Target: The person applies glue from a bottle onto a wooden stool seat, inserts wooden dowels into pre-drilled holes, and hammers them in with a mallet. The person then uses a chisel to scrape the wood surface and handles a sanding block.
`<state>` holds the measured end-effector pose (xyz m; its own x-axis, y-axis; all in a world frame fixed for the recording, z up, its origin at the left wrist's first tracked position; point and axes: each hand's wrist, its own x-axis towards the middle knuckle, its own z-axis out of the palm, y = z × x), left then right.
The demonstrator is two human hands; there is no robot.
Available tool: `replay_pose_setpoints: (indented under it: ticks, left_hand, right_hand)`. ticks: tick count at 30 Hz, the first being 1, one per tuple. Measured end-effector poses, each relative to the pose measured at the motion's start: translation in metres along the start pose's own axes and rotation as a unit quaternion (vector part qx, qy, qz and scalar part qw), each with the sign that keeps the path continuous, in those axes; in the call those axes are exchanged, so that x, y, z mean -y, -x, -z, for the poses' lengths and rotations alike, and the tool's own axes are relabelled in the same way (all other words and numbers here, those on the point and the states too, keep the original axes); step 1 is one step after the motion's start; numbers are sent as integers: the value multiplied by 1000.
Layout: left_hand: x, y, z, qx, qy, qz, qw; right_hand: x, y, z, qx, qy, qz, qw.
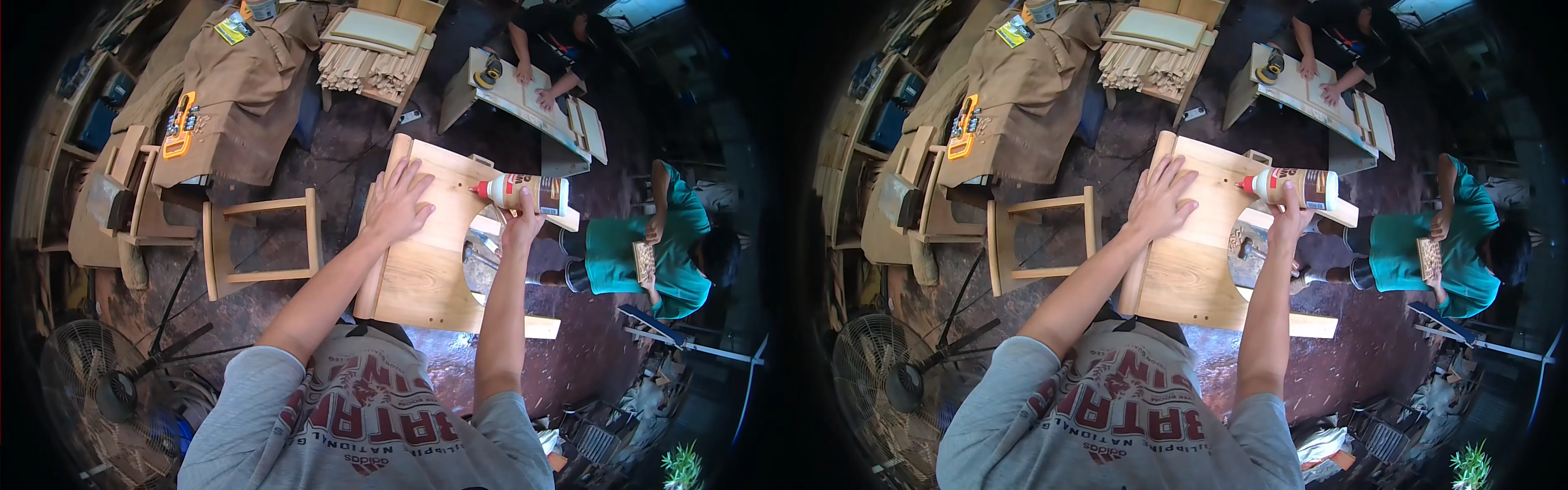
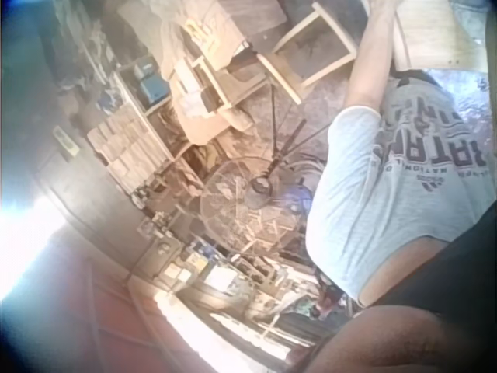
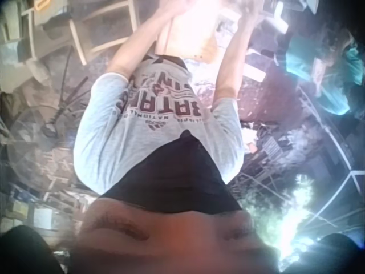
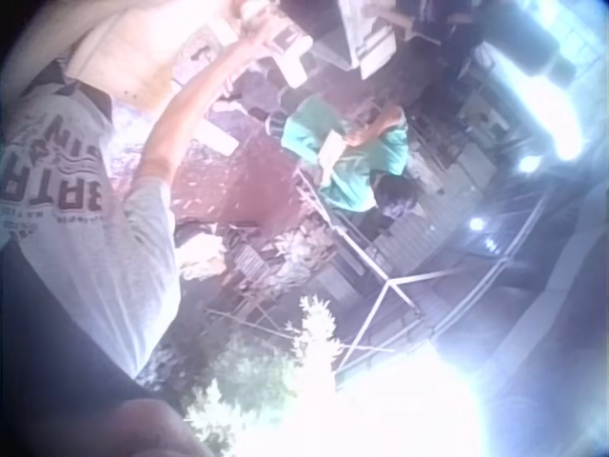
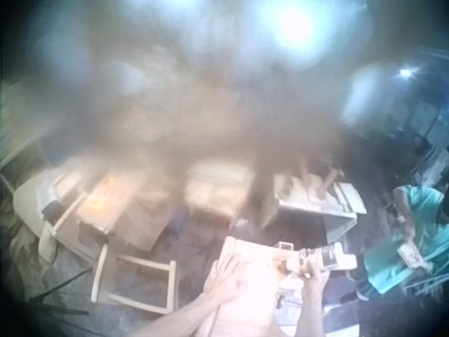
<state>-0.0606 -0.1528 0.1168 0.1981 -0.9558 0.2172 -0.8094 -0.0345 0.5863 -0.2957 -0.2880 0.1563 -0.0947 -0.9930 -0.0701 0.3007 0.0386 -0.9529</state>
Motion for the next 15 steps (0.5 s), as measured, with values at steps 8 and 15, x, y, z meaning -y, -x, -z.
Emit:
replay_pose_setpoints:
  ticks: [8,15]
  left_hand:
    - [0,-2,-1,-14,11,-13,1000]
    - [-3,0,3,-3,-9,-2,1000]
  right_hand:
    - [-4,27,9,106,61,75,990]
    - [-7,70,5,132,335,250,899]
